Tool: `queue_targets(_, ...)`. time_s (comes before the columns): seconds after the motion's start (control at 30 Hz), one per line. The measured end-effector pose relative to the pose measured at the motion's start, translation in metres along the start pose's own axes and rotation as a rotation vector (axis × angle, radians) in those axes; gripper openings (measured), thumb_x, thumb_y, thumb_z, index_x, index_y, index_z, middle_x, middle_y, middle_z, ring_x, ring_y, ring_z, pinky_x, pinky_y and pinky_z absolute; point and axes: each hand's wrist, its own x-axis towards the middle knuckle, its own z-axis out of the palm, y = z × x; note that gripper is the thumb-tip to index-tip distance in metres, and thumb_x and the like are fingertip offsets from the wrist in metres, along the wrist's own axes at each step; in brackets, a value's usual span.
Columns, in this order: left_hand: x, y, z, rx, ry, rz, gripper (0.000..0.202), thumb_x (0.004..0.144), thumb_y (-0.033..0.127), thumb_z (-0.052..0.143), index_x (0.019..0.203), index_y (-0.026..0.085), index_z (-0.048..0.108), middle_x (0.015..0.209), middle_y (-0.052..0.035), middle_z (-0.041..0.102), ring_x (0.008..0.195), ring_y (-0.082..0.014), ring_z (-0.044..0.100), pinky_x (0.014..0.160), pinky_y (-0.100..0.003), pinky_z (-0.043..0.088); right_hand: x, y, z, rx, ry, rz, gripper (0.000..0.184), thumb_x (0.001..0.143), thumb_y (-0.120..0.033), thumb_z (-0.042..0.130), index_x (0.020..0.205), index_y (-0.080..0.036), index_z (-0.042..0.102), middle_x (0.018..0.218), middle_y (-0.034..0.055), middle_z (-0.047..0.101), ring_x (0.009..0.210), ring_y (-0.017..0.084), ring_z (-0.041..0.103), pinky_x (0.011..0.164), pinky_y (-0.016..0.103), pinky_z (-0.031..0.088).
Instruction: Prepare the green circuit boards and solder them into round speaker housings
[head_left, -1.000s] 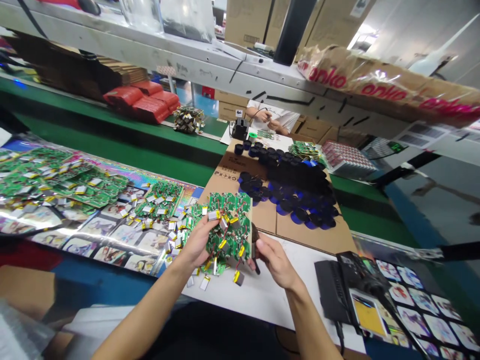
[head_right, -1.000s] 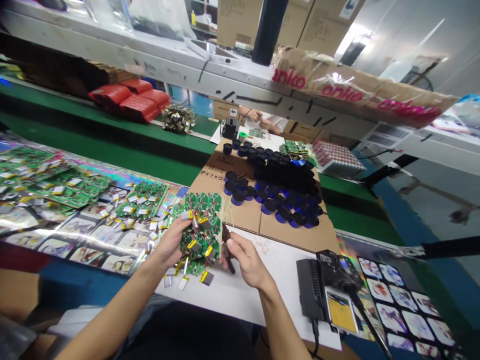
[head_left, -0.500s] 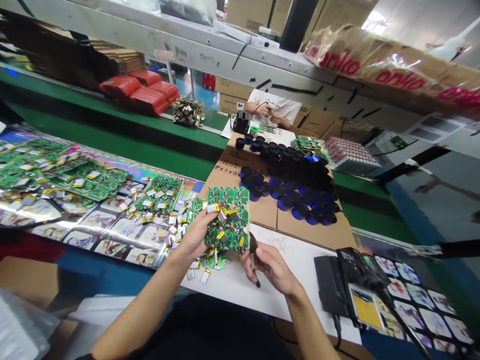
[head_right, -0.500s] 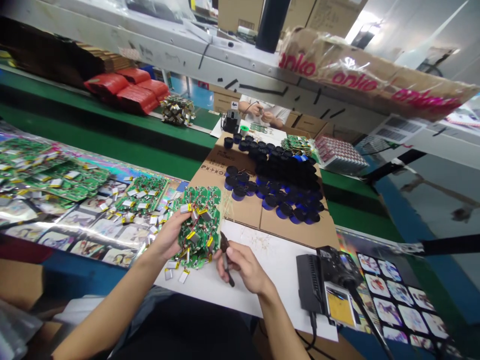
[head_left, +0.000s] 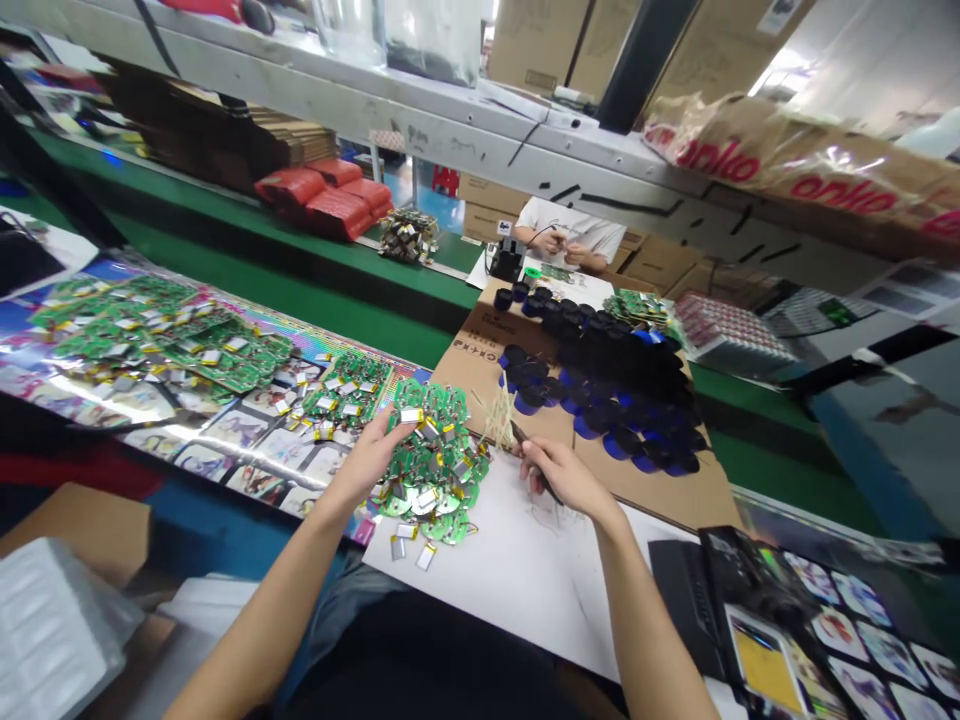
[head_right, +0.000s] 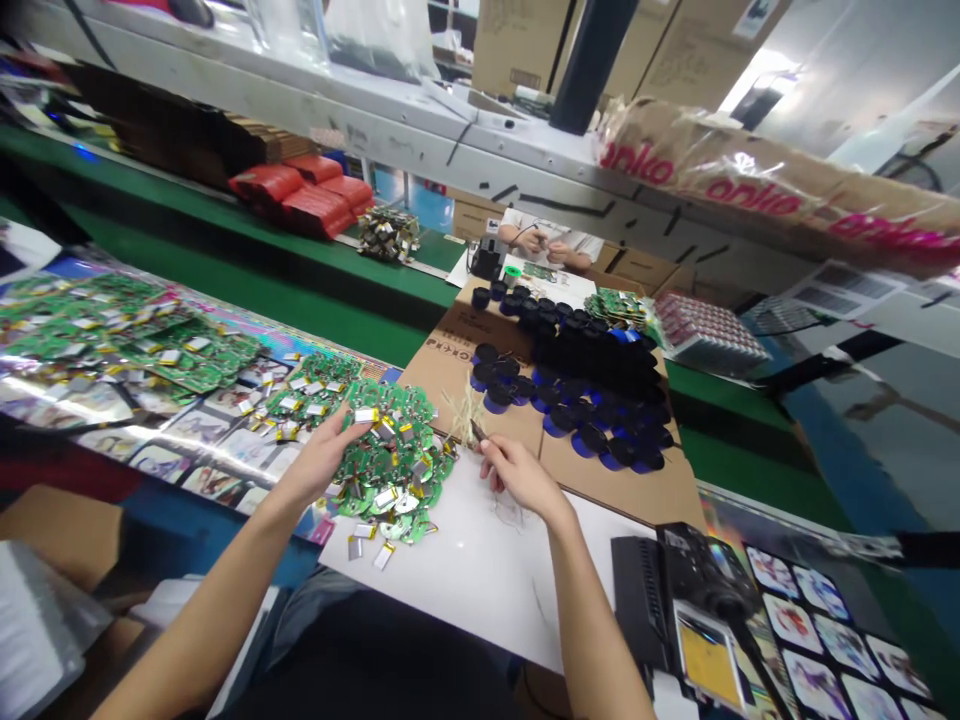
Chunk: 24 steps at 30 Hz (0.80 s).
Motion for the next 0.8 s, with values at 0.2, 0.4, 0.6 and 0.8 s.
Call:
queue_targets(0.2, 0.01, -0.015, -0.001, 0.294, 0.029, 0.081, 0.053, 0.076, 0.049, 0.081, 0.118, 0.019, 0.073, 0.123, -0.0163, 0.074, 0.134, -0.0383, 0.059, 0.117, -0.044, 0.042, 0.022, -0.005, -0.014, -0.343, 0.043, -0.013, 0.055, 0.102, -0.043, 0.057, 0.154, -0.027, 0.055, 0.137, 0.0117, 0.073, 0.127, 0.031, 0.069, 0.112, 0.049, 0.05)
queue_targets(0.4, 0.018, -0.02, -0.003, 0.718, -0.024, 0.326, 0.061, 0.093, 0.053, 0.062, 0.14, 0.013, 0.063, 0.121, -0.0193, 0.065, 0.122, -0.0398, 0.06, 0.112, -0.052, 0.044, 0.019, 0.006, -0.011, -0.495, -0.039, -0.01, 0.056, 0.107, -0.044, 0.041, 0.16, -0.028, 0.048, 0.157, 0.0108, 0.059, 0.148, 0.032, 0.053, 0.126, 0.055, 0.037)
queue_targets(0.6, 0.051, -0.009, -0.04, 0.988, 0.021, 0.364, 0.058, 0.1, 0.052, 0.05, 0.146, 0.018, 0.06, 0.135, -0.018, 0.06, 0.131, -0.0353, 0.056, 0.116, -0.046, 0.042, 0.018, 0.018, -0.014, -0.527, -0.033, 0.02, 0.06, 0.108, -0.044, 0.035, 0.167, -0.029, 0.034, 0.162, 0.011, 0.053, 0.154, 0.032, 0.045, 0.128, 0.056, 0.032)
queue_targets(0.8, 0.103, 0.021, -0.095, 1.114, 0.153, 0.157, 0.075, 0.09, 0.056, 0.063, 0.144, 0.005, 0.058, 0.138, -0.0337, 0.059, 0.134, -0.0523, 0.052, 0.114, -0.061, 0.037, 0.018, 0.004, -0.015, -0.526, -0.005, -0.001, 0.053, 0.108, -0.041, 0.035, 0.157, -0.025, 0.049, 0.152, 0.0146, 0.061, 0.143, 0.032, 0.057, 0.122, 0.054, 0.04)
